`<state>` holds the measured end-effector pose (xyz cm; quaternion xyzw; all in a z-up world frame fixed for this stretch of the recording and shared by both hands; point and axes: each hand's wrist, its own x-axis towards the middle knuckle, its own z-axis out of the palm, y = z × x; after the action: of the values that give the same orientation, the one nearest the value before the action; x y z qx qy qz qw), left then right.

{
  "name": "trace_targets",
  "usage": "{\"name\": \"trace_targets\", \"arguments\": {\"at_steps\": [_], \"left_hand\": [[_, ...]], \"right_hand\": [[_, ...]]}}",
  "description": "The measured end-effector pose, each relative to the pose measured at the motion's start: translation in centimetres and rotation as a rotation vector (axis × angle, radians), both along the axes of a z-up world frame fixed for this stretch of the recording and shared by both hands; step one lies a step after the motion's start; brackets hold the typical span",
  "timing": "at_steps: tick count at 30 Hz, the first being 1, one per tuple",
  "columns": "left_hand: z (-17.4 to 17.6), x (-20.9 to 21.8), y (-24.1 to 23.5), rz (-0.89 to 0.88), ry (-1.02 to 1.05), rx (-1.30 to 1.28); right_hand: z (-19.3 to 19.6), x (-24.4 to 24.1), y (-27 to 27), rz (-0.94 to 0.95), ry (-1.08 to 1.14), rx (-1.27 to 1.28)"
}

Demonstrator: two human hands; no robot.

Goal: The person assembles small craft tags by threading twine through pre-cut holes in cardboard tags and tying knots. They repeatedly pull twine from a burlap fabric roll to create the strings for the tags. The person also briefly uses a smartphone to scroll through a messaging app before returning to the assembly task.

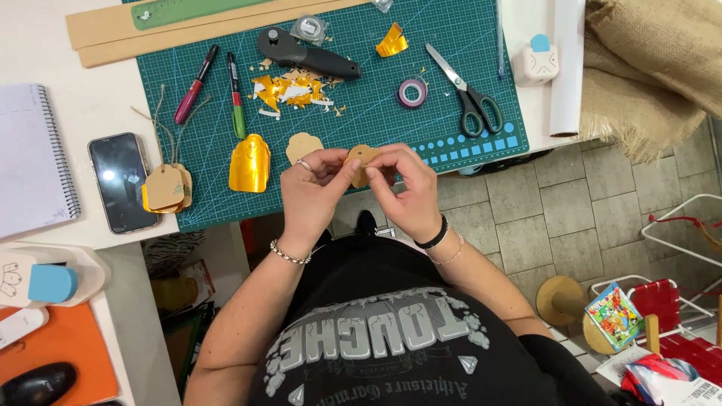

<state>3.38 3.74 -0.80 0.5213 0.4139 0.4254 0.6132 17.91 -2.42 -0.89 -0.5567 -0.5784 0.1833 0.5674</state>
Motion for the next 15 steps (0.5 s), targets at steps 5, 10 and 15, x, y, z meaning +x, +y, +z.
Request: {"name": "trace_targets", "arguments": {"at_steps": [5,10,15], "left_hand": [[0.7,0.3,-0.6,-0.004,0.064,0.070],[2.3,0.4,-1.2,-0.017,0.118,0.112],[2.8,0.5,-1.4,-0.014,0.146,0.157]], "right_hand": [[1.8,-0.2,0.1,-0.109,-0.085,0.051],[2.2,-0.4,0.3,-0.144,-0.118,0.042],[2.3,-0.5,0.3,-0.155,-0.093,0.017]]}}
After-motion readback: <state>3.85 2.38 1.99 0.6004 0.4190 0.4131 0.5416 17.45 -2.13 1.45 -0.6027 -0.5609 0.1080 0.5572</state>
